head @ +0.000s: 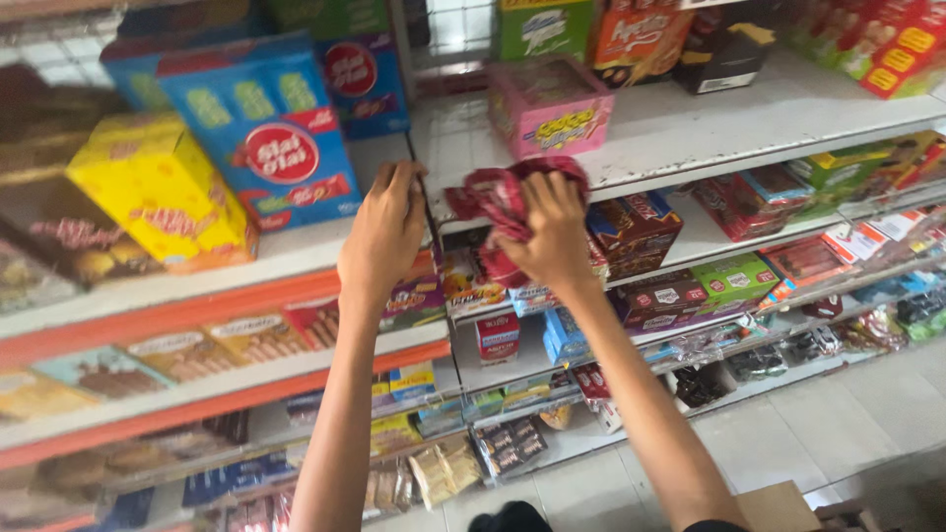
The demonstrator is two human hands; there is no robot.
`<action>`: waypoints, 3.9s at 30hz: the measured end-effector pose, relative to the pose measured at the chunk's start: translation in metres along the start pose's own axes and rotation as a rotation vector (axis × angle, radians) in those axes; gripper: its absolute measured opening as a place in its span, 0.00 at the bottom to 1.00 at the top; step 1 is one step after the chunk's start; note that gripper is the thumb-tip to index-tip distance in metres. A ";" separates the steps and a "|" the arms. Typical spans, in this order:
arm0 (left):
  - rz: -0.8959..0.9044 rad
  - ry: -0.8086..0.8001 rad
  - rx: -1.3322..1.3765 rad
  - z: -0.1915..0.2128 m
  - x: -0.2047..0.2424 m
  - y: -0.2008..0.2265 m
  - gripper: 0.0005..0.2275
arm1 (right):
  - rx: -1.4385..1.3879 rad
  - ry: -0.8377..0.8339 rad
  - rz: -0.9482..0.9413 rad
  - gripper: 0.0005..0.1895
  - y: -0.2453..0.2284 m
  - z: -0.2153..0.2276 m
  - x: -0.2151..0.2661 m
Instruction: The person wipes the surfaces of several store shelves using a cloth, moving boxes of snacks aside to reach the back of the shelves.
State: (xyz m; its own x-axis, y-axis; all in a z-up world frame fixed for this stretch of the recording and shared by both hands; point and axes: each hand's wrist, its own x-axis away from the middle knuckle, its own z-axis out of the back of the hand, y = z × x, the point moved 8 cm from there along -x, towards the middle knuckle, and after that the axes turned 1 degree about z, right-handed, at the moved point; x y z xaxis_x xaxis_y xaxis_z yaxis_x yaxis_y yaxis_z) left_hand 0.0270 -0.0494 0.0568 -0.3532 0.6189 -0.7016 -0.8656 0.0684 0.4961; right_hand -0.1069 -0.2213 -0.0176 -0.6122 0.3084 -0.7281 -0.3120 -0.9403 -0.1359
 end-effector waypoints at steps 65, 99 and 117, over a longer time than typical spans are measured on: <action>0.101 0.049 -0.150 -0.004 -0.002 0.011 0.07 | -0.092 0.349 0.051 0.33 -0.077 -0.004 -0.014; -0.009 -0.015 -0.216 -0.009 0.001 0.007 0.09 | -0.017 0.358 0.021 0.29 -0.002 0.030 -0.009; -0.055 0.153 -0.324 -0.002 0.002 0.017 0.06 | -0.011 0.262 0.039 0.38 0.022 0.014 0.000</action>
State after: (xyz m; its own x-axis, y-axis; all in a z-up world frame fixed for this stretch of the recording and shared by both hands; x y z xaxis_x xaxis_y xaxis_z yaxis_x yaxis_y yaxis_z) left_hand 0.0110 -0.0490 0.0627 -0.3307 0.4954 -0.8032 -0.9437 -0.1685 0.2846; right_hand -0.1236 -0.2402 -0.0112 -0.4139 0.2258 -0.8819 -0.2836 -0.9525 -0.1108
